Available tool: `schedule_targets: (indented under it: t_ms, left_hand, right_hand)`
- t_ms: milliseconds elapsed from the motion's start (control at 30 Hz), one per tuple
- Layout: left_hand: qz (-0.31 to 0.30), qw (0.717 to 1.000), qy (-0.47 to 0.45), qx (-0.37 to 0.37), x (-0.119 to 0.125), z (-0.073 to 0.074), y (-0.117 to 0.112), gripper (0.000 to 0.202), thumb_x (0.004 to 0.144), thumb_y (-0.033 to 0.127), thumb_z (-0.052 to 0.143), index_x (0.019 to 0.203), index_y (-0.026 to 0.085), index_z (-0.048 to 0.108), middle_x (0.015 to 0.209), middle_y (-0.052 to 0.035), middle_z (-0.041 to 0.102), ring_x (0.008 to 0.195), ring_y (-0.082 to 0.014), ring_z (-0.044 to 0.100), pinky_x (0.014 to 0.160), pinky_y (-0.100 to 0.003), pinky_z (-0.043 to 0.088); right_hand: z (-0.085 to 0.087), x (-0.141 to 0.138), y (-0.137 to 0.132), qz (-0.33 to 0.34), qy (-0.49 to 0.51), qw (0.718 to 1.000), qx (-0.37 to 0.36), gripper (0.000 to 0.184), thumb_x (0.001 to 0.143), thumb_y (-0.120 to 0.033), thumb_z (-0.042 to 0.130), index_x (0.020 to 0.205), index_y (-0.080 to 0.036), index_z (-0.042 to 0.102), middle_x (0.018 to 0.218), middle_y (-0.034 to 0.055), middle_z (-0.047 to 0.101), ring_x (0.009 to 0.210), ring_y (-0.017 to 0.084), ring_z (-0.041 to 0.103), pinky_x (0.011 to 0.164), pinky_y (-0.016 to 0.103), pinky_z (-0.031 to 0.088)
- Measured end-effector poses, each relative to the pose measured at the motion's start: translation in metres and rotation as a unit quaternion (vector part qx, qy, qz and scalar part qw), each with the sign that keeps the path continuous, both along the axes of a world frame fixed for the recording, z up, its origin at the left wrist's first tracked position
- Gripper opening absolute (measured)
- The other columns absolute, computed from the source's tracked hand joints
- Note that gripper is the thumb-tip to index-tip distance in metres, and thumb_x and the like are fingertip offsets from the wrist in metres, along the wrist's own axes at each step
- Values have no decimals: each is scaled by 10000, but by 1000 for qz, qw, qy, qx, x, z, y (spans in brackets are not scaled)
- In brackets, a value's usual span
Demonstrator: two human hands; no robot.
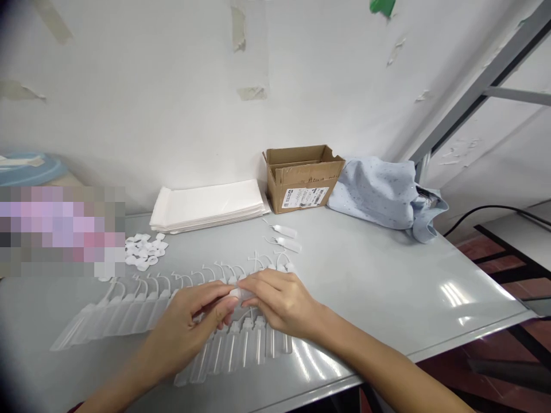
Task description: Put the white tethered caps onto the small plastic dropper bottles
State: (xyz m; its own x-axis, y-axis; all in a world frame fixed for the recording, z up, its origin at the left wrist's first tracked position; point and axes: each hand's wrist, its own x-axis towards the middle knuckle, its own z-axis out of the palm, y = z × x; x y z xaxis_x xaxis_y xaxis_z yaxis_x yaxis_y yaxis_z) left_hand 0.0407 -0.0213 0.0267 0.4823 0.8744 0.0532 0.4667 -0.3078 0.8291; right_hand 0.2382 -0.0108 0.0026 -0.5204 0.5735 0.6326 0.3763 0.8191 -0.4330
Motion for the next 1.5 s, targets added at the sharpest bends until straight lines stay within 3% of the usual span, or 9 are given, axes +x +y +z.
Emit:
schedule_targets:
  t_ms: [133, 300, 467, 600, 767, 900, 1133, 1367, 1500]
  left_hand:
    - [-30, 976, 20, 217, -2, -10, -1, 169, 944, 160, 424, 865, 157, 573, 695, -7, 549, 576, -112, 471, 533, -227, 386]
    - [-28, 953, 28, 301, -5, -16, 6, 152, 940, 129, 447, 1032, 149, 567, 823, -44, 629, 702, -127, 586, 642, -224, 472]
    - [145, 941, 121, 279, -37, -9, 31, 249, 937, 292, 435, 1048, 159, 615, 946, -68, 692, 742, -167, 643, 651, -270, 516]
    - [251, 909, 236, 235, -82, -8, 54, 325, 892, 341, 373, 948, 184, 652, 936, -73, 703, 807, -231, 655, 718, -348, 520]
    - [255, 883, 331, 216, -117, -20, 68, 351, 844, 321, 374, 945, 181, 680, 964, -115, 688, 897, -302, 629, 778, -423, 496]
    - [241, 878, 357, 207, -124, -31, 72, 361, 825, 297, 389, 953, 157, 696, 967, -155, 676, 975, -350, 578, 814, -466, 474]
    - [223, 878, 373, 200, -126, -39, 76, 411, 821, 316, 371, 980, 106, 687, 949, -171, 681, 985, -354, 561, 830, -468, 464]
    - [212, 878, 379, 200, -124, -39, 78, 407, 832, 323, 347, 954, 134, 686, 948, -148, 693, 956, -333, 580, 822, -450, 465]
    - [209, 877, 383, 202, -124, -39, 77, 394, 830, 320, 349, 964, 155, 681, 950, -145, 695, 962, -331, 584, 826, -444, 466]
  right_hand:
    - [1, 0, 1, 11, 10, 998, -61, 204, 938, -174, 461, 1099, -149, 584, 858, 84, 707, 771, 166, 666, 666, 282, 564]
    - [0, 2, 6, -12, 22, 997, -72, 179, 923, -217, 514, 1077, -158, 585, 813, 69, 692, 671, 152, 633, 588, 256, 531]
    - [-3, 26, 27, -199, 78, 970, -119, 194, 904, -235, 515, 1094, -208, 487, 907, 63, 687, 574, 125, 575, 501, 240, 469]
    - [-8, 51, 52, -260, 169, 936, -167, 244, 896, -305, 510, 1064, -244, 344, 863, 30, 682, 521, 130, 540, 475, 254, 443]
    - [-20, 70, 72, -333, 98, 928, -134, 122, 874, -318, 510, 812, -224, 463, 742, 16, 632, 589, 163, 603, 524, 273, 454]
    - [-23, 72, 77, -320, 78, 936, -121, 130, 857, -309, 518, 768, -215, 531, 795, 48, 645, 760, 221, 630, 636, 326, 481]
    - [-19, 71, 74, -198, -67, 968, -137, 175, 828, -359, 608, 931, -219, 608, 1058, 91, 638, 1109, 291, 546, 934, 449, 431]
    - [-25, 77, 77, -151, -118, 968, -161, 327, 816, -365, 618, 1115, -230, 611, 1272, 109, 557, 1188, 287, 506, 998, 485, 407]
    - [-23, 77, 77, -135, -119, 970, -166, 303, 827, -332, 601, 1114, -238, 629, 1298, 108, 551, 1220, 290, 495, 1003, 503, 405]
